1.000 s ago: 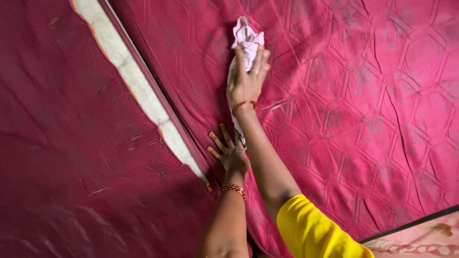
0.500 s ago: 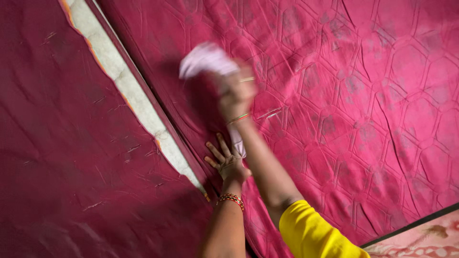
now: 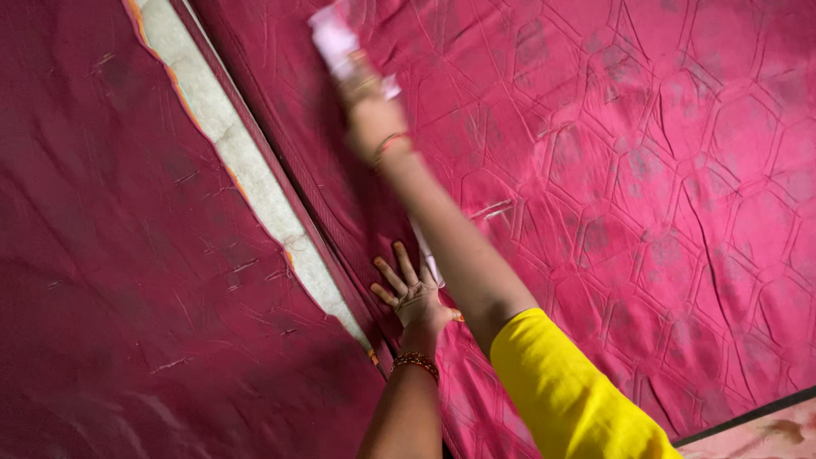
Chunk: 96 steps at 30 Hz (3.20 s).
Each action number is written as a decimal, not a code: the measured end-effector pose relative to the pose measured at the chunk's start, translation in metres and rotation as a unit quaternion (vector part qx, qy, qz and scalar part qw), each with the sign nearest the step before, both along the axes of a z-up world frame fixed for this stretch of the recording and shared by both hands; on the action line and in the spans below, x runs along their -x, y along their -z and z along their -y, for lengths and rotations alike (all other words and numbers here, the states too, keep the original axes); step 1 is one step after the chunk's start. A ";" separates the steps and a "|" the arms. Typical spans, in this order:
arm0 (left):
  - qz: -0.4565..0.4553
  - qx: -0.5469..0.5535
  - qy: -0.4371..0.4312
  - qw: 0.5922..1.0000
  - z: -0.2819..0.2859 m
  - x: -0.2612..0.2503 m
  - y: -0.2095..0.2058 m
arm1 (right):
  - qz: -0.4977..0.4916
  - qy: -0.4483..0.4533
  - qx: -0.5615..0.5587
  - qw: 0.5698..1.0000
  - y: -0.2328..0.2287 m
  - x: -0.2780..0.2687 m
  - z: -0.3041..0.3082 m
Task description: The person wipes a maroon mattress surface using a light pink cloth. They move the cloth across the mattress in repeated strokes, covering different areas and occasionally adjusting the cloth's position.
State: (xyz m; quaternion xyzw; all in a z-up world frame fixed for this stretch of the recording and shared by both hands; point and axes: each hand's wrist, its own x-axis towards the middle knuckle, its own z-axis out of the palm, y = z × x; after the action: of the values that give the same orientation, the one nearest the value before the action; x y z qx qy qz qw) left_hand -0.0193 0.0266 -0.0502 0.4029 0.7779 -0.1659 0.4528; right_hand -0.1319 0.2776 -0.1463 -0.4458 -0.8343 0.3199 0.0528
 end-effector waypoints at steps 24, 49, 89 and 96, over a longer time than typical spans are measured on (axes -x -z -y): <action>-0.080 -0.051 0.083 0.992 0.051 -0.026 0.056 | -0.143 -0.212 -0.043 0.966 -0.076 0.029 0.181; -0.098 -0.108 0.074 0.987 0.051 -0.036 0.049 | -0.408 -0.166 0.021 0.898 -0.077 -0.014 0.211; -0.097 -0.661 -0.144 0.730 0.105 0.041 -0.048 | -0.211 0.170 -0.111 0.956 -0.115 -0.227 0.241; -0.145 -0.503 0.140 0.841 0.051 0.033 -0.004 | 0.003 -0.038 -0.107 0.994 -0.079 -0.206 0.258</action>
State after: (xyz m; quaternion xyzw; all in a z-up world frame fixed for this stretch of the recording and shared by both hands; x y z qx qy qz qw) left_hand -0.0519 -0.0247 -0.0464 0.6515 0.7463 0.1297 0.0421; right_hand 0.0745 0.0194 -0.0669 -0.4071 -0.8801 0.2289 0.0855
